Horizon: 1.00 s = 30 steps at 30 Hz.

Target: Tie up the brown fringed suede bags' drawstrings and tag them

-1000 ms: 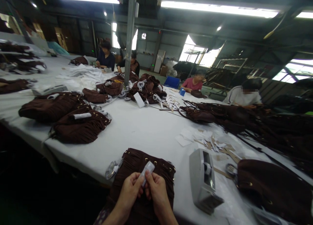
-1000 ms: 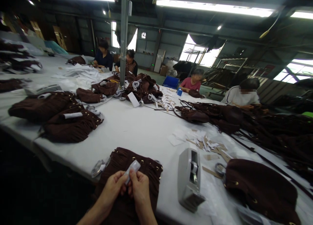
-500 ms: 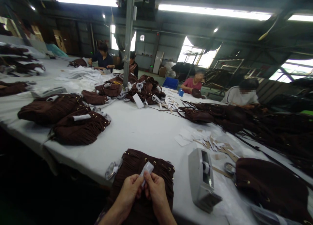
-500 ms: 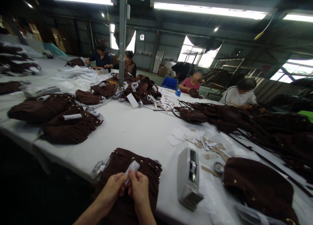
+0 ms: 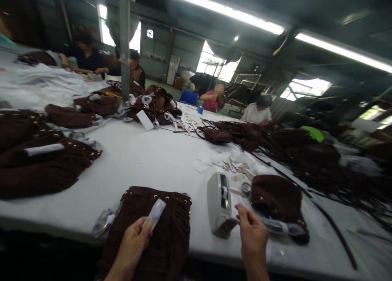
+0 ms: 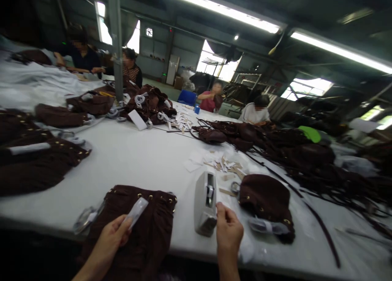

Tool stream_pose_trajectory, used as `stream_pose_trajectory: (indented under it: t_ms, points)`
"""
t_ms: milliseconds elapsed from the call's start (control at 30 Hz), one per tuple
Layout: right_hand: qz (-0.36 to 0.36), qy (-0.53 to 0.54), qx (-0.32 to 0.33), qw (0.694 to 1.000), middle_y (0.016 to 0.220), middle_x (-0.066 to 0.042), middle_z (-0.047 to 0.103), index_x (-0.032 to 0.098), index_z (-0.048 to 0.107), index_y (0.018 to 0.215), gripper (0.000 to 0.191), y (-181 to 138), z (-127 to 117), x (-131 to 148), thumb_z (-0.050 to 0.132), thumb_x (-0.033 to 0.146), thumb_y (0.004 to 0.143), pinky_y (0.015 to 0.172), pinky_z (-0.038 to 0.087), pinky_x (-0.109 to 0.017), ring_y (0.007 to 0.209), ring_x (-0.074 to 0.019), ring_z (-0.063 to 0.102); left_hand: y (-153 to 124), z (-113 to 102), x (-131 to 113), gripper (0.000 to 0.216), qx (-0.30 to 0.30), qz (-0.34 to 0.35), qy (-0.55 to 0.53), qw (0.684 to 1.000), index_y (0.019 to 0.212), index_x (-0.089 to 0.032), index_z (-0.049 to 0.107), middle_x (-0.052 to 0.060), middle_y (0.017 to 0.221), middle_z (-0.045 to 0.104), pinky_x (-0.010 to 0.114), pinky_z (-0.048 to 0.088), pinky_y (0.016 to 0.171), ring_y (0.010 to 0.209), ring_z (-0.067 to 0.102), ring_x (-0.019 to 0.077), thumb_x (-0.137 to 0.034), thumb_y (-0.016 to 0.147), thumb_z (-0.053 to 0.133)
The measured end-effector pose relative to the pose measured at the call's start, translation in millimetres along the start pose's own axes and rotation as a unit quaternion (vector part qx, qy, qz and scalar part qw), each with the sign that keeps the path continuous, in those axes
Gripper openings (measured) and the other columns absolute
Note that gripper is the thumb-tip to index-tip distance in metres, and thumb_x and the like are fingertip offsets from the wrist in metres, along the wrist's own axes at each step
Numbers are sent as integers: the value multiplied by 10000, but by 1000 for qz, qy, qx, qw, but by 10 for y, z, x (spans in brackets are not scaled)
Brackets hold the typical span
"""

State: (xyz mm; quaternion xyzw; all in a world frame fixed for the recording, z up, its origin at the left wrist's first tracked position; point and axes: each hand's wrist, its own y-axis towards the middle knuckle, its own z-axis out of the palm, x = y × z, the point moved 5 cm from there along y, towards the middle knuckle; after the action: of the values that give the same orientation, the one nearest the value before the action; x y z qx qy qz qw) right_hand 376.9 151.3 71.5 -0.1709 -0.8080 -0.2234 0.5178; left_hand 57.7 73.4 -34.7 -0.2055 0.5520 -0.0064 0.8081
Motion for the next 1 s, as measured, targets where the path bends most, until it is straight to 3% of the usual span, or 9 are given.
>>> stream_pose_trajectory:
  t_ms: [33,100,233,367,533,733,900,1000]
  points:
    - [-16,-37,-36,999,875,-138,692,107,704,877,552,123,-191,-66,592,604,663,688,467,-336,795,-244,607,8,-13,28,446,2,-7,-3,1000,692,-164,507,-88,504,379,151,178,384,412,258,40,-583,644,653]
    - [-25,-86,-21,996,970,-173,688,104,720,858,575,268,-366,-184,566,621,657,840,435,-401,957,-301,586,25,-37,68,444,3,-18,-7,1000,672,-164,508,-82,502,393,149,201,387,420,280,44,-570,622,680]
    - [10,-67,122,990,948,-148,708,123,738,812,541,243,-169,-307,540,611,691,939,388,-417,1020,-309,585,29,-63,94,455,-7,-24,-12,1000,654,-160,527,-73,489,412,152,227,387,421,304,51,-571,578,706]
    - [43,-38,162,985,888,-124,721,124,743,755,482,163,40,-328,617,575,645,918,405,-402,985,-316,603,51,-78,118,474,-19,-21,-15,999,621,-161,519,-74,468,398,158,227,379,409,294,53,-589,552,710]
    - [54,-11,113,992,966,-124,704,139,750,718,401,175,-18,-303,727,493,532,899,419,-398,993,-320,595,79,-88,137,466,-17,-15,-11,1000,647,-164,527,-68,488,426,163,241,379,409,320,60,-586,567,708]
    - [39,-15,45,998,1107,-131,641,165,753,716,333,-54,-236,-208,698,466,584,811,465,-328,979,-276,588,51,-101,161,454,-16,-25,-19,999,704,-154,559,-69,511,432,149,254,394,432,322,54,-560,581,720]
    - [53,-42,63,996,1088,-145,645,141,741,710,368,-313,-269,-362,682,489,605,733,484,-293,961,-276,596,78,-127,202,473,-22,-32,-18,999,697,-150,564,-64,505,444,156,259,387,426,339,61,-569,553,730]
    - [44,-59,70,995,923,-137,696,129,724,733,418,-403,-238,-433,620,527,659,720,480,-306,867,-268,626,95,-137,215,475,-21,-33,-8,999,689,-152,554,-62,505,448,160,260,385,423,346,64,-575,558,724]
